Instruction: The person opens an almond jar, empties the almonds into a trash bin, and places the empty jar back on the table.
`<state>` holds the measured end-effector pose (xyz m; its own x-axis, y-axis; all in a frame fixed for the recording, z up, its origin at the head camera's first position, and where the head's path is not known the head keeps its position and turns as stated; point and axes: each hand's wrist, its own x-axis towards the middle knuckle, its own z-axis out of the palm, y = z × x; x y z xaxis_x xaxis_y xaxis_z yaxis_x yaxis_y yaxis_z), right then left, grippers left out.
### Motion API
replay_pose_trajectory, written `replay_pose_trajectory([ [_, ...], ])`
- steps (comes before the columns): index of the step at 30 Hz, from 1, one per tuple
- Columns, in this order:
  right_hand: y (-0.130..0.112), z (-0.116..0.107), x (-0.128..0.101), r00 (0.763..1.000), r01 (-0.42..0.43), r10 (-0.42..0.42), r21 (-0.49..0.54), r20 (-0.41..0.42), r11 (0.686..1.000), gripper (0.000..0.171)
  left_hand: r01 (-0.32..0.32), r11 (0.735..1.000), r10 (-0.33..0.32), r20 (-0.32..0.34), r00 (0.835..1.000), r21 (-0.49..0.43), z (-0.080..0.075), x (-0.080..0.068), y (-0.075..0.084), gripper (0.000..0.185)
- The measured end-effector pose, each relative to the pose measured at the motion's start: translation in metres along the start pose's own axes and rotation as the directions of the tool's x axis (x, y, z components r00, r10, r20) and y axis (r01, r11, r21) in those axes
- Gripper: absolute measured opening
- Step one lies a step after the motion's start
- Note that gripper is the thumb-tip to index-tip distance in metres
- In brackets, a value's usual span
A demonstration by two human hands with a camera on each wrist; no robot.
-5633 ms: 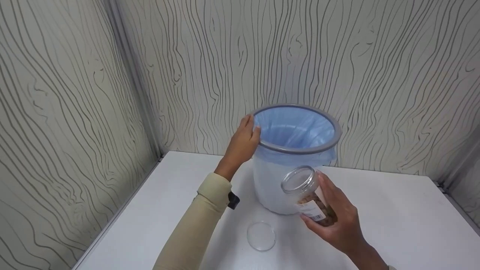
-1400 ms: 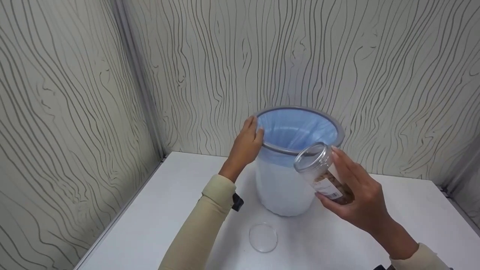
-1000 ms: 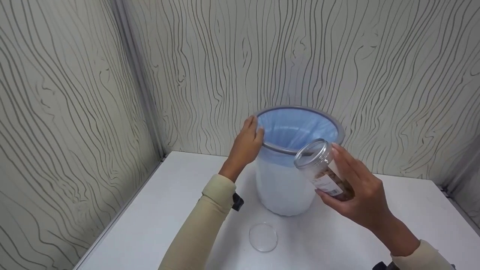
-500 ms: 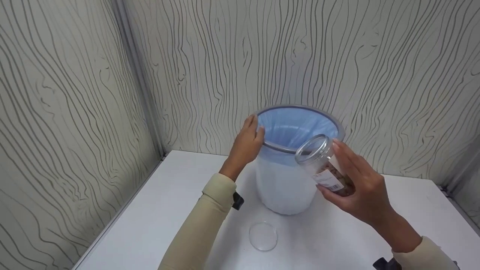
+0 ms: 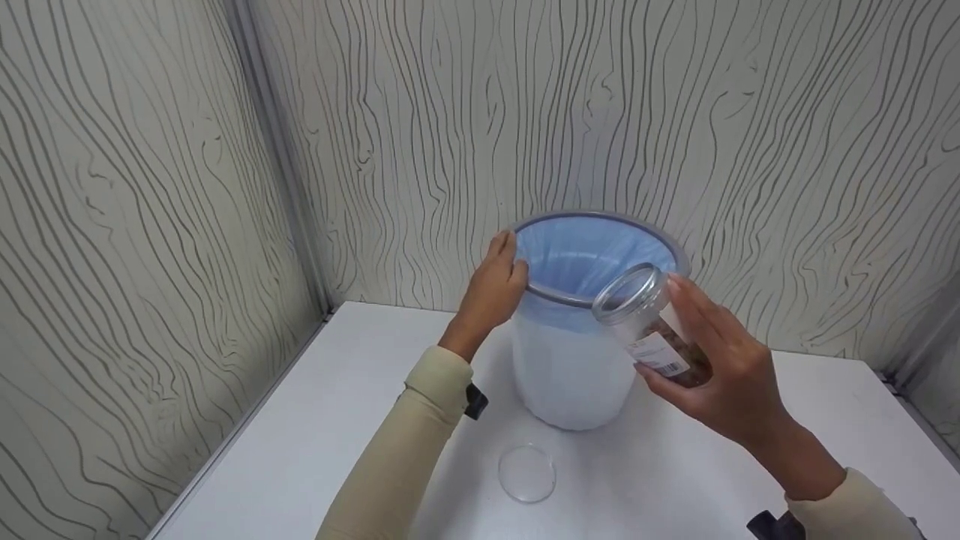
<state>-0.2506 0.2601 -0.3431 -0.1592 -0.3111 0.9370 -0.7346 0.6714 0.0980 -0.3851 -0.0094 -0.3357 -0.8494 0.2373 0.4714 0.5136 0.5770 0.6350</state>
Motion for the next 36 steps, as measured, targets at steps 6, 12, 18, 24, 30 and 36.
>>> replay_pose_trajectory([
  [6, 0.004, -0.002, 0.003, 1.000, -0.009, 0.009, -0.019, 0.006, 1.000, 0.077, 0.001, 1.000, -0.001, 0.022, 1.000, -0.001, -0.001, 0.002, -0.001, 0.062],
  [12, 0.008, -0.005, 0.003, 0.999, -0.026, 0.027, -0.040, 0.021, 0.999, 0.078, -0.013, 1.000, 0.013, 0.023, 1.000, -0.003, -0.002, 0.002, 0.000, 0.061],
  [18, 0.009, -0.006, 0.004, 0.999, -0.029, 0.030, -0.045, 0.028, 0.999, 0.078, -0.012, 1.000, 0.012, 0.022, 1.000, -0.005, -0.001, 0.001, 0.000, 0.061],
  [24, 0.011, -0.007, 0.006, 0.999, -0.036, 0.037, -0.045, 0.039, 0.998, 0.078, -0.011, 1.000, 0.011, 0.018, 1.000, 0.000, -0.002, 0.001, 0.000, 0.061],
  [30, 0.013, -0.009, 0.007, 0.998, -0.045, 0.048, -0.051, 0.051, 0.998, 0.079, -0.011, 1.000, 0.011, 0.023, 1.000, 0.002, -0.002, 0.001, 0.000, 0.061],
  [36, 0.017, -0.011, 0.009, 0.997, -0.050, 0.053, -0.056, 0.056, 0.997, 0.079, 0.000, 1.000, 0.000, 0.041, 0.999, -0.013, -0.002, 0.001, -0.001, 0.062],
])
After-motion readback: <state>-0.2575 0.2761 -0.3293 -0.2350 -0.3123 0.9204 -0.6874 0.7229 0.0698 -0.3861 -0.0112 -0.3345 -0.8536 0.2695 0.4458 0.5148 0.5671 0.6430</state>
